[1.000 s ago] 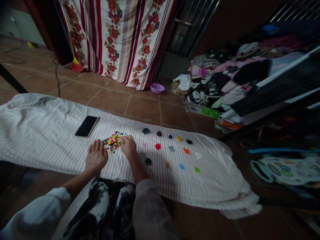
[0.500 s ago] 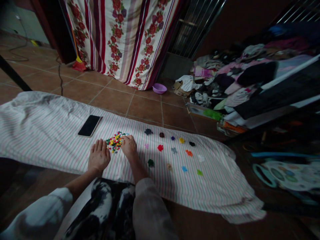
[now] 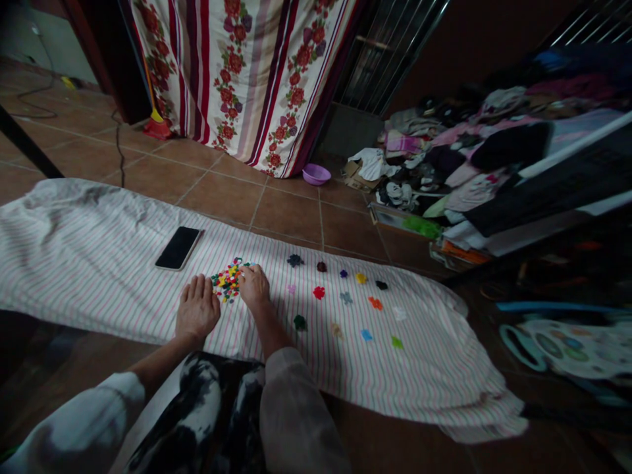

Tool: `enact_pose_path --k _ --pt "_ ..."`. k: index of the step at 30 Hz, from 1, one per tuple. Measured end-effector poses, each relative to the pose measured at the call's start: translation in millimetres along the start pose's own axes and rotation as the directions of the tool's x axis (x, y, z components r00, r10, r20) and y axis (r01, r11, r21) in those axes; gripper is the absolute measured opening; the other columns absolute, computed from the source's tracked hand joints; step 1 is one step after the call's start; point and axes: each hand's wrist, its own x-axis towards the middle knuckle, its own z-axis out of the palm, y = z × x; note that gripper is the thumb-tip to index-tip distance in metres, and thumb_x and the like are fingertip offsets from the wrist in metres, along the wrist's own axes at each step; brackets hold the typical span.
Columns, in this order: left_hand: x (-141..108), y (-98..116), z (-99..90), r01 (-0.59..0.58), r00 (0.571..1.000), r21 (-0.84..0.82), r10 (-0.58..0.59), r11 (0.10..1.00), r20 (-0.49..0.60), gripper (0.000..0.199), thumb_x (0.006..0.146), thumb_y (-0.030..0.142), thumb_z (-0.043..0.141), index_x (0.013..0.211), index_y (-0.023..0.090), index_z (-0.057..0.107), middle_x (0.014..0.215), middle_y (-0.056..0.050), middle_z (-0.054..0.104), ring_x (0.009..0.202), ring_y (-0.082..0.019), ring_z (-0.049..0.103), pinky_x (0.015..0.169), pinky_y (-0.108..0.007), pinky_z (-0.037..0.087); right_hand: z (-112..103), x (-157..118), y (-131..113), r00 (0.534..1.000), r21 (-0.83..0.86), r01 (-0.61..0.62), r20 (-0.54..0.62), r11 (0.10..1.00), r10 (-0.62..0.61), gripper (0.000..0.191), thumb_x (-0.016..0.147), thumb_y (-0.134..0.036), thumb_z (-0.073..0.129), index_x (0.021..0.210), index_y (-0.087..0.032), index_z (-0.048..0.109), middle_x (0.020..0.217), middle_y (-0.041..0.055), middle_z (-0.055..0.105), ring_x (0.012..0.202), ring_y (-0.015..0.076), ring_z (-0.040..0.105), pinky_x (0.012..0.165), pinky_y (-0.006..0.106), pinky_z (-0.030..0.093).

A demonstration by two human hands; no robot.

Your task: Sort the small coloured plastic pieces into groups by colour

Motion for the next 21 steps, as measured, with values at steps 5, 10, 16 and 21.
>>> enact_pose_path --k 5,10,16,21 --pt "-0.1 0.2 -0.8 0.01 1.0 -0.023 -0.009 1.0 0.014 0.055 0.09 0.028 0.033 0.134 -0.001 0.051 0.143 -0.026 0.047 0.142 -0.034 0.035 0.114 -0.053 0.031 0.7 2.1 -1.8 1.0 0.013 0.007 -0.009 1.0 -0.007 0.024 0.091 -0.024 0.057 0.111 -0.028 0.071 0.108 0.0055 0.062 0.098 0.0162 0.06 0.085 0.024 0.046" --pt "0.4 -0.1 -1.1 0.003 1.0 -0.011 -0.003 1.0 0.004 0.055 0.09 0.028 0.032 0.133 0.0 0.052 0.143 -0.025 0.049 0.141 -0.034 0.037 0.113 -0.053 0.032 1.8 4.9 -2.1 1.0 0.027 -0.019 -0.002 0.999 0.02 0.02 0.089 -0.023 0.06 0.104 -0.027 0.071 0.105 0.0038 0.063 0.095 0.0151 0.06 0.083 0.023 0.045" --pt "0.5 0.6 -2.1 -0.014 1.0 0.048 0.012 0.999 0.027 0.055 0.091 0.028 0.03 0.132 -0.002 0.052 0.142 -0.027 0.048 0.14 -0.035 0.039 0.114 -0.052 0.032 1.9 3.4 -1.3 1.0 0.028 0.006 -0.019 1.0 -0.006 0.017 0.089 -0.023 0.058 0.1 -0.025 0.07 0.102 0.0034 0.064 0.095 0.0148 0.06 0.083 0.023 0.045" --pt "0.2 0.1 -1.5 -0.01 1.0 0.039 0.01 0.999 0.01 0.055 0.091 0.028 0.03 0.132 -0.002 0.053 0.141 -0.027 0.05 0.139 -0.035 0.04 0.113 -0.052 0.032 2.2 -3.5 -4.1 0.997 0.049 0.018 -0.079 0.999 -0.014 0.014 0.09 -0.023 0.057 0.098 -0.024 0.069 0.102 0.0029 0.067 0.098 0.0153 0.061 0.086 0.023 0.044"
